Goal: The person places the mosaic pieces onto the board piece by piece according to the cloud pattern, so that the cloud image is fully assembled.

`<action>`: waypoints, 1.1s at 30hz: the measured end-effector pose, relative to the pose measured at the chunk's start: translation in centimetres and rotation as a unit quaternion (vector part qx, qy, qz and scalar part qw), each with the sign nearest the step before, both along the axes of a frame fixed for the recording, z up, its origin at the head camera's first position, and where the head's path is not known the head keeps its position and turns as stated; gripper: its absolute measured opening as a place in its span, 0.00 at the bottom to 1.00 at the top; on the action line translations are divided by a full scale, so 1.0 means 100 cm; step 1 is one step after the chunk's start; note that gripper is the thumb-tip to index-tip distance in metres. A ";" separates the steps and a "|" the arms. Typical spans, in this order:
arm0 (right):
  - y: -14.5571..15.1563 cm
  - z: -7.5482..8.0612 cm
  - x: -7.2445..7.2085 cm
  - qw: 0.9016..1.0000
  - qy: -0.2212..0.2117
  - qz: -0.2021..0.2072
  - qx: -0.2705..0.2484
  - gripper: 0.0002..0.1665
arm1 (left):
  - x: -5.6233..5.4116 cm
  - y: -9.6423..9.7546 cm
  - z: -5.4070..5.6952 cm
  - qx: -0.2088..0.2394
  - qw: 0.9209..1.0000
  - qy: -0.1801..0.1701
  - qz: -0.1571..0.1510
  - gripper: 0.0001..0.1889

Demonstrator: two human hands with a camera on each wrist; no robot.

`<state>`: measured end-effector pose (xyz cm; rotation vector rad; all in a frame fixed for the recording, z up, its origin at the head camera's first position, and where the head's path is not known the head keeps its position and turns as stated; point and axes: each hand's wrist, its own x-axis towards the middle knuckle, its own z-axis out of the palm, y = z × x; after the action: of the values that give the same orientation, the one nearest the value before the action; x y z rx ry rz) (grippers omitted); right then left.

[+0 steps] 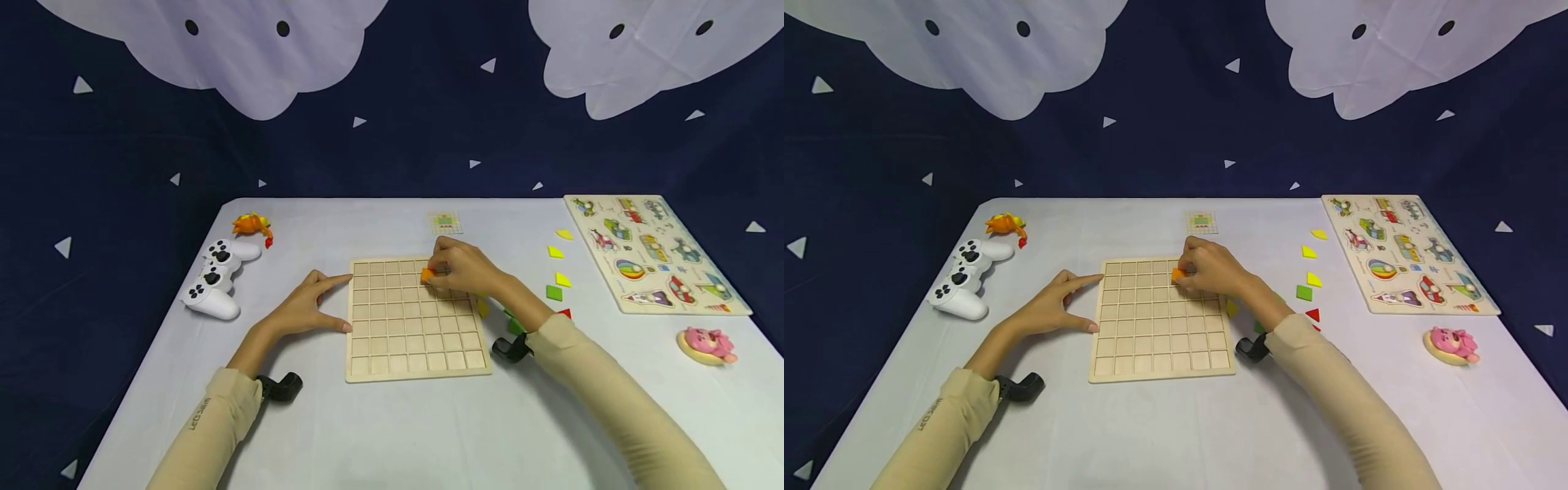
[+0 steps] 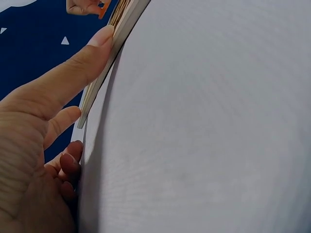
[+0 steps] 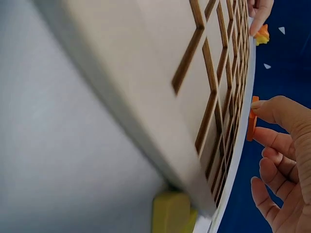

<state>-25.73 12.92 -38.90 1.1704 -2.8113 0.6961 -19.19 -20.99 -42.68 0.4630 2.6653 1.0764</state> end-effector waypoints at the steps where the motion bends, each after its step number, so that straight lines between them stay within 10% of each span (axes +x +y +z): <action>1: -0.002 -0.001 -0.001 1.000 0.000 0.002 -0.001 0.11 | 0.000 0.000 0.000 -0.001 1.000 0.001 0.000 0.53; 33: -0.025 -0.010 -0.004 0.997 -0.077 0.015 -0.003 0.04 | 0.000 0.001 -0.003 -0.004 1.000 0.017 0.001 0.52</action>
<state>-26.17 10.42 -39.87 1.2115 -2.9183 0.8318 -19.16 -20.90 -42.96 0.4815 2.6988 1.0663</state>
